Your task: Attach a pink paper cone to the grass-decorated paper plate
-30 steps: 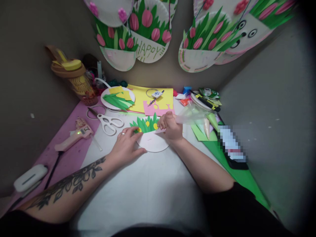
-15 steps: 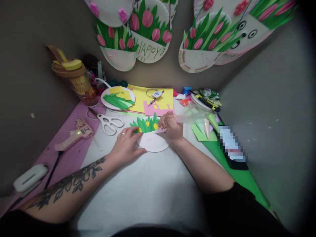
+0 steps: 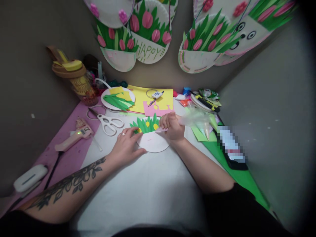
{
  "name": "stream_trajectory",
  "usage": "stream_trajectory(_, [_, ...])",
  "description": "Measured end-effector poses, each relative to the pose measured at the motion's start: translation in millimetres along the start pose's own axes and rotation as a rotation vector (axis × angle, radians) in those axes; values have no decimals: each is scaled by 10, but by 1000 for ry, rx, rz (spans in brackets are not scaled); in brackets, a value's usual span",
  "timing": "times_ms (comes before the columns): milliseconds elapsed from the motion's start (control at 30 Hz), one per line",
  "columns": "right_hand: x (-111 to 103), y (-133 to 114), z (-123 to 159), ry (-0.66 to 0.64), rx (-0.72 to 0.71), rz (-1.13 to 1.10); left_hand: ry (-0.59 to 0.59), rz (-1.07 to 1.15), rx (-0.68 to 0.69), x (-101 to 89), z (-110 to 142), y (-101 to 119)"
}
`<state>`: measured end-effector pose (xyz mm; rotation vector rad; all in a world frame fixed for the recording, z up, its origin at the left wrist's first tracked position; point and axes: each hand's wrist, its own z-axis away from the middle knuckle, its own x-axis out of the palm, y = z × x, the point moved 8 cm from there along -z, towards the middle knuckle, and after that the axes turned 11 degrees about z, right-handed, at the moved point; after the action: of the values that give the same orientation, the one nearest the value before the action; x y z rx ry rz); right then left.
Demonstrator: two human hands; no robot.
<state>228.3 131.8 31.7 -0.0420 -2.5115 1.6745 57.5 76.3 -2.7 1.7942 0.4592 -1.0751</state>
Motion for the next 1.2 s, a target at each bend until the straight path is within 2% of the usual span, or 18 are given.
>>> stream_trajectory(100, [-29,-40,-34,41,-19,-109,-4,-2,2,-1,-1,3])
stream_trajectory(333, [-31,38,-44,46,39,-143,-8,-6,-3,-4,0,0])
stream_trajectory(600, [17,39,-19,10,40,-102,9,14,9,-15,-2,9])
stream_trajectory(1200, [-41,102,-35,54,70,-98,8,9,13,-3,4,3])
